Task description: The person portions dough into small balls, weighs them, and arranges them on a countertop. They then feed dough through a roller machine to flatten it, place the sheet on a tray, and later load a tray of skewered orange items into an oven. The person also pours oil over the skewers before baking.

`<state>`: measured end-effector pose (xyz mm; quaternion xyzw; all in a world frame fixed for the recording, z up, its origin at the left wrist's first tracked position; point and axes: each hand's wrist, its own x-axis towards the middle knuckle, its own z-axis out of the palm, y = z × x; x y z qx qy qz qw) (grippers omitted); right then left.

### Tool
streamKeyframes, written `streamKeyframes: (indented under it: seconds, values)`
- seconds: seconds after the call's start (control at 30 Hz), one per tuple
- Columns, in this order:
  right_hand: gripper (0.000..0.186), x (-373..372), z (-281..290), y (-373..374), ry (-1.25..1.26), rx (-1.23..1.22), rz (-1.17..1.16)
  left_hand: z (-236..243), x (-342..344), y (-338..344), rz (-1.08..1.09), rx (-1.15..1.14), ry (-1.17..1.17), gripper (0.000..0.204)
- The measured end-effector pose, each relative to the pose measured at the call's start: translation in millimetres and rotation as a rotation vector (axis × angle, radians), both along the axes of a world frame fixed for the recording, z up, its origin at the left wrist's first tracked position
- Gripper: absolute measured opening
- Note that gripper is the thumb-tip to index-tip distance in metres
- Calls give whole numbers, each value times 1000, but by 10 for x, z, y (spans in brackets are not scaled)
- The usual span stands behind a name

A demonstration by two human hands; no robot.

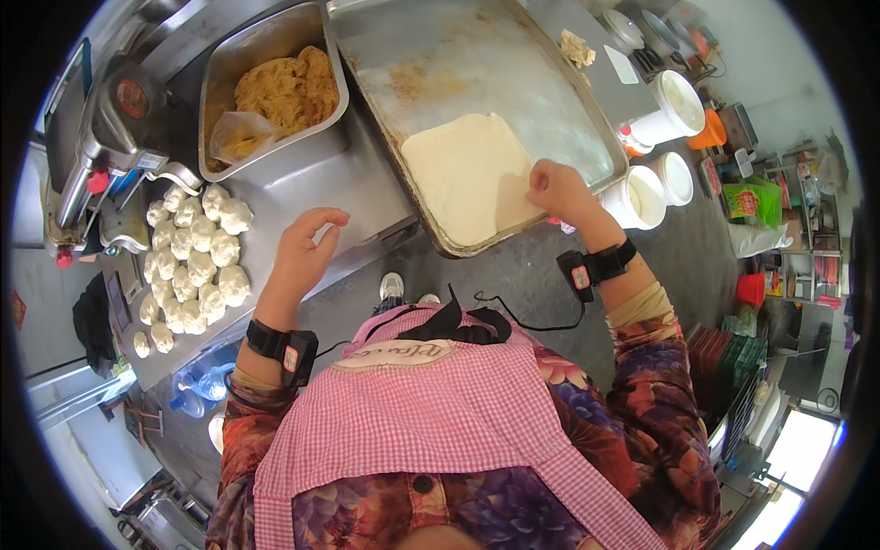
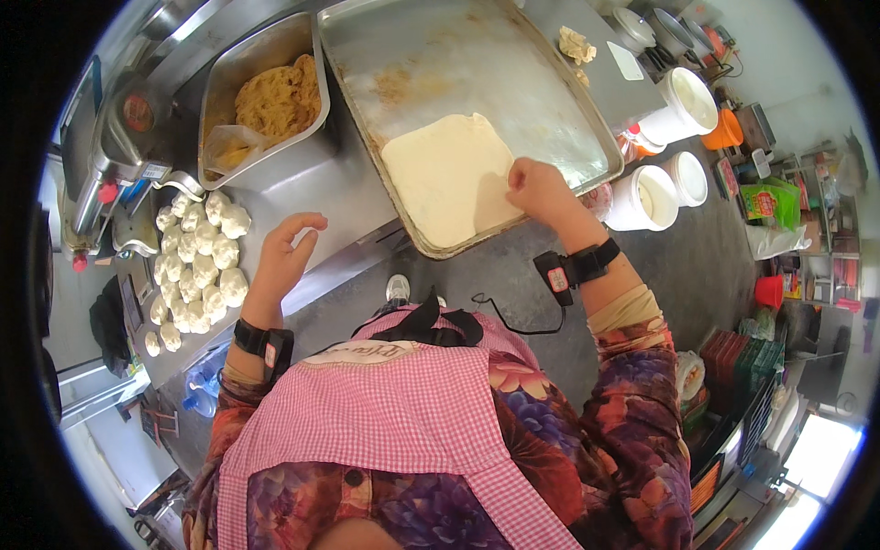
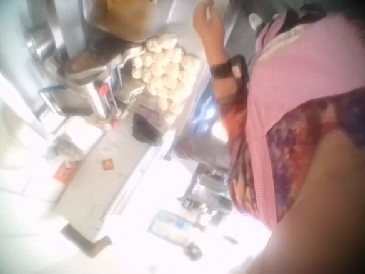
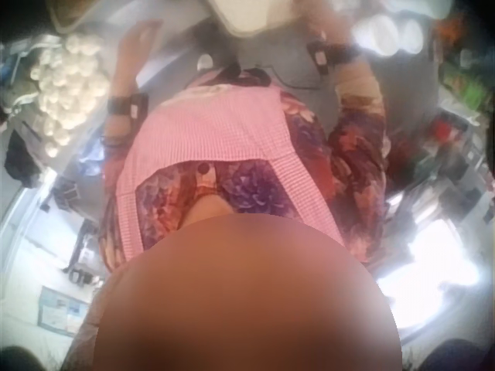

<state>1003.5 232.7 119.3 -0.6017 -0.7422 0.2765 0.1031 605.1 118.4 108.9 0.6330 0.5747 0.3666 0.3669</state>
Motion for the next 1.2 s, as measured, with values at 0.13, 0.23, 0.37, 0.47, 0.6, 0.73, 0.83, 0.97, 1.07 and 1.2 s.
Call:
streamKeyframes:
  seconds: [0.13, 0.23, 0.37, 0.47, 0.6, 0.73, 0.83, 0.97, 1.07, 1.2]
  values:
    - [20, 169, 7, -4, -90, 12, -31, 12, 91, 60, -56, 51, -9, 18]
    - [27, 113, -33, -74, -179, 302, -24, 8, 131, 42, -64, 38, -12, 16]
    - [31, -269, -163, -74, -126, 644, 294, 16, 129, 1, -58, 20, 9, 16]
    - [42, -389, -148, 152, -279, 176, 193, 36, 89, -33, -35, 24, 28, 16]
    - [44, -576, -219, 464, -210, 705, 336, 53, 10, -131, 8, 8, 39, 17]
    - [43, -649, -232, 644, -288, 416, 252, 39, -112, -281, 62, -19, 34, 17]
    - [41, -679, -180, 703, -338, 320, 257, 5, -222, -410, 111, -52, 26, 17]
    - [36, -818, -63, 572, -331, 204, 284, -60, -380, -585, 183, -80, 21, 17]
    - [36, -958, -111, -10, -261, 415, 808, -125, -488, -707, 245, -95, 24, 17]
    - [38, -795, -130, -567, 70, 310, 943, -237, -609, -833, 294, -135, -4, 18]
